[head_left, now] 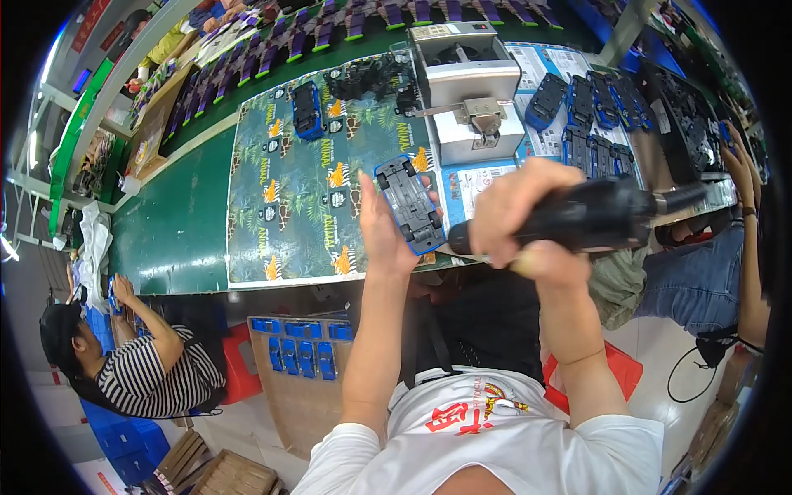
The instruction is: The person assembles toy cars by attaching components, driving screws with an electric screwdriver, and placing the assembled cars onto the table and into a tray.
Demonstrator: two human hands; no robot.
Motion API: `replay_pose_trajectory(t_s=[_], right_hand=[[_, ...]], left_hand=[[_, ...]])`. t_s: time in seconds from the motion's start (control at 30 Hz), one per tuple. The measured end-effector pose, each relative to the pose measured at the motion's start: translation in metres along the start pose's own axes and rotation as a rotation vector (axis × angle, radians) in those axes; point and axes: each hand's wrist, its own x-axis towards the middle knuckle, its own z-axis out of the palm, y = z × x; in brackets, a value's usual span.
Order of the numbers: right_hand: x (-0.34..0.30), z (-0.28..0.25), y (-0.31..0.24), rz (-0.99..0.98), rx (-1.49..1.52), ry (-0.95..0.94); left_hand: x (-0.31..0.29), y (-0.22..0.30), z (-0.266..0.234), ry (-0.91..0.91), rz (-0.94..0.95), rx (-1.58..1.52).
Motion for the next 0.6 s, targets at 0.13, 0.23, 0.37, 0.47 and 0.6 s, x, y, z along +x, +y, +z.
replay_pose_trajectory(t_s=[0.13,0.23,0.37,0.47,0.6], right_hand=[[-0.012,-0.027,-0.021,-0.125,0.075,0.023],[-0.021,-0.039,-0.029,-0.098,0.038,0.059],[-0.041,-0.043,-0.037,-0.089,-0.004,0.132],[-0.05,-0.046,-0.037,-0.078,-0.031,0.16],[-0.058,-0.051,-0.034,-0.039,-0.019,0.171]], left_hand=[[0.002,0.008,0.004,0.031,0.055,0.165],[0.0,0.028,0.0,0.024,0.518,1.114],[0.003,0.073,0.003,-0.473,0.966,2.246],[-0.004,0.11,-0.03,-0.649,0.851,2.505],[-0.051,0.196,-0.06,-0.31,0.676,2.806]])
